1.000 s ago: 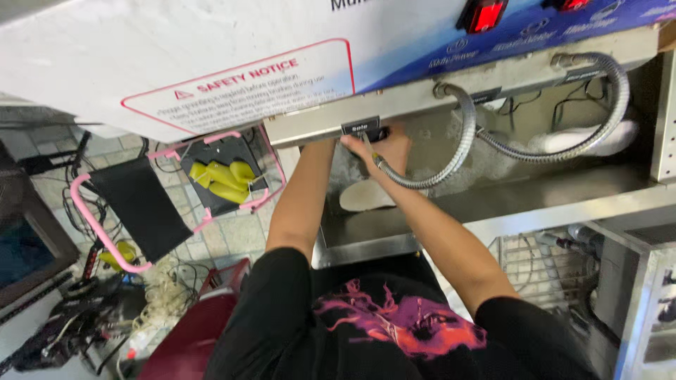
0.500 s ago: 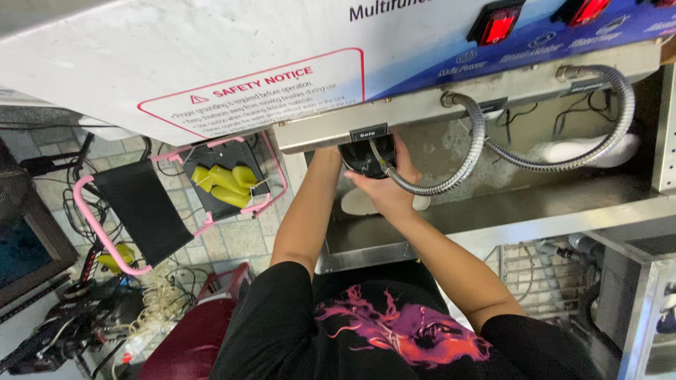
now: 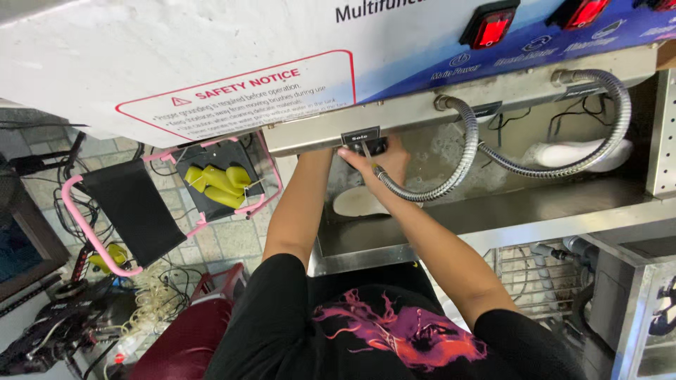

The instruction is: The person washes a black and white sneaker in a sink filled with soapy water. They then place the shoe into a machine with rotating brushes to scrub the sole and upper parts, rinsing it with a handheld spray nozzle.

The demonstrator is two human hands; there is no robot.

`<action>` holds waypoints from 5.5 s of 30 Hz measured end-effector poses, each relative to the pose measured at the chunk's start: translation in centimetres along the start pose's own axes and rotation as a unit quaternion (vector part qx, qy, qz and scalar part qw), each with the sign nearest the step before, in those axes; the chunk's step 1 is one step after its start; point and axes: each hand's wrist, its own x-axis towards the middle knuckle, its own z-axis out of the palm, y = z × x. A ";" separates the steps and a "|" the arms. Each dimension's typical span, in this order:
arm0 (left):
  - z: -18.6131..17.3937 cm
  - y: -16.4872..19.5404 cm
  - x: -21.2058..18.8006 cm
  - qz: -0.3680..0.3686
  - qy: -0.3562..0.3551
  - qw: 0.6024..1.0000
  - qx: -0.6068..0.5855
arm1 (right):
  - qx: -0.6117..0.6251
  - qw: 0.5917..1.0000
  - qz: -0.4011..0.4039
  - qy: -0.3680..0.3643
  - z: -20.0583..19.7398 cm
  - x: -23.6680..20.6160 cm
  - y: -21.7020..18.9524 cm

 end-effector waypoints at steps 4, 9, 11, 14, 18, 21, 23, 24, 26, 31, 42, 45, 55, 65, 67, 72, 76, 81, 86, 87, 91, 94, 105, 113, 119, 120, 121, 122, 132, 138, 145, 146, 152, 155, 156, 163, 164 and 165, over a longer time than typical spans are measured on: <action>0.4 0.0 -0.1 0.003 0.000 1.000 -0.005 | -0.094 0.993 0.003 -0.065 0.7 2.1 0.4; 0.5 -0.2 -0.2 0.001 0.002 1.000 -0.012 | -0.197 0.977 -0.060 -0.049 1.0 4.3 0.3; 0.5 -0.3 -0.2 -0.002 -0.004 1.000 -0.014 | -0.222 0.971 -0.076 -0.044 1.1 4.8 0.6; 0.2 -0.4 0.0 -0.011 0.002 1.000 -0.013 | -0.237 0.964 -0.107 -0.050 1.5 4.5 0.6; -0.1 -0.4 0.2 -0.017 -0.001 1.000 -0.014 | -0.224 0.969 -0.094 -0.040 2.0 2.3 0.4; -0.5 -0.3 0.4 -0.020 -0.002 1.000 -0.012 | -0.096 0.995 -0.027 -0.022 1.3 -0.1 0.8; -0.8 -0.2 0.4 -0.017 -0.005 1.000 -0.010 | -0.029 0.997 -0.076 -0.002 0.8 -1.5 1.4; -1.0 -0.1 0.4 -0.014 -0.006 1.000 -0.007 | -0.023 0.990 -0.140 0.010 0.4 -2.3 1.9; -1.4 -0.1 0.0 -0.015 -0.005 1.000 -0.001 | -0.026 0.979 -0.203 0.018 0.0 -3.9 3.2; -2.8 -0.5 -1.7 -0.025 -0.001 0.999 0.020 | 0.026 0.979 -0.200 -0.009 -1.0 -7.5 7.5; -3.7 -2.9 -5.3 -0.081 -0.089 0.992 -0.040 | -0.007 0.989 -0.127 -0.069 -7.4 -12.1 14.9; -3.5 -2.8 -4.8 -0.077 -0.135 0.986 -0.053 | 0.029 0.990 -0.099 -0.096 -7.8 -11.1 14.2; -2.2 -4.0 -3.2 0.001 0.003 0.997 -0.081 | 0.180 0.979 -0.082 -0.048 -7.8 -6.2 9.0; -0.6 -4.2 -3.3 -0.020 0.047 0.993 -0.108 | 0.172 0.981 -0.095 -0.008 -8.4 -4.6 5.1; -0.3 -4.1 -3.1 -0.023 -0.044 0.994 -0.099 | 0.167 0.982 -0.086 -0.001 -8.1 -4.5 4.8; 0.4 -4.2 -3.6 0.001 -0.063 0.995 -0.072 | 0.170 0.975 -0.141 0.004 -7.9 -4.8 4.8; 0.7 -4.5 -4.5 -0.017 0.032 0.996 -0.079 | 0.188 0.974 -0.125 0.007 -8.1 -5.3 5.3; 0.7 -4.8 -4.7 0.005 -0.004 0.999 -0.052 | 0.200 0.973 -0.111 0.009 -8.2 -5.8 5.6; 0.0 -4.9 -4.9 -0.027 0.018 0.998 -0.059 | 0.154 0.982 -0.112 0.005 -8.3 -6.9 6.3; -0.1 -4.9 -4.9 -0.027 -0.007 0.998 -0.060 | 0.146 0.983 -0.115 0.008 -8.2 -7.0 6.8; -0.9 -4.9 -5.8 -0.060 0.059 0.996 -0.033 | 0.212 0.975 -0.066 -0.020 -8.7 -8.9 9.6; -1.6 -4.8 -6.8 -0.129 0.131 0.982 -0.038 | -0.053 0.997 -0.054 -0.023 -9.3 -12.1 12.4; -3.5 -5.6 -8.8 -0.109 -0.092 0.986 -0.086 | -0.061 0.987 -0.126 -0.075 -10.5 -13.9 14.7; -3.7 -4.3 -9.8 -0.074 -0.083 0.992 -0.056 | -0.056 0.986 -0.122 -0.102 -10.4 -13.8 13.5; -3.0 -4.2 -9.7 -0.011 -0.055 0.997 0.057 | -0.073 0.988 -0.068 -0.115 -10.2 -14.1 13.2; -2.8 -4.1 -9.5 0.003 -0.044 0.996 0.074 | -0.072 0.988 -0.077 -0.111 -10.1 -14.1 13.2; -2.6 -4.1 -9.2 -0.010 -0.033 0.997 0.062 | -0.072 0.988 -0.084 -0.108 -9.9 -14.0 13.1; -2.4 -4.0 -9.0 -0.023 -0.023 0.998 0.050 | -0.073 0.988 -0.075 -0.112 -9.8 -14.0 13.2; -1.4 -3.3 -6.2 -0.029 -0.097 0.993 -0.066 | -0.016 0.996 -0.077 -0.051 -10.1 -11.1 13.8; -1.8 -3.5 -5.7 -0.073 -0.017 0.996 -0.050 | 0.000 0.983 -0.080 -0.163 -10.3 -13.1 12.5; -1.9 -3.8 -6.6 -0.073 0.002 0.995 -0.070 | -0.057 0.989 -0.086 -0.105 -10.1 -11.2 12.5; -1.8 -3.8 -6.9 -0.052 0.016 0.996 -0.067 | -0.048 0.992 -0.072 -0.097 -10.6 -10.3 12.7; -1.2 -4.5 -8.4 0.028 0.012 0.997 -0.068 | 0.216 0.975 0.018 -0.056 -13.9 -3.6 15.1; -0.8 -5.0 -8.0 0.023 0.021 0.997 -0.074 | 0.436 0.891 0.119 -0.039 -14.0 0.3 16.5; -0.8 -5.1 -7.7 0.022 0.020 0.996 -0.082 | 0.396 0.908 0.131 -0.030 -13.6 1.7 17.0; -1.3 -5.9 -6.6 0.051 0.021 0.992 -0.112 | 0.421 0.890 0.172 -0.008 -13.6 4.7 19.5; -1.4 -6.1 -6.6 0.056 0.020 0.992 -0.110 | 0.433 0.884 0.175 -0.010 -13.5 4.8 19.5; -1.3 -6.2 -6.8 0.061 0.017 0.992 -0.107 | 0.446 0.877 0.177 -0.012 -13.5 4.8 19.5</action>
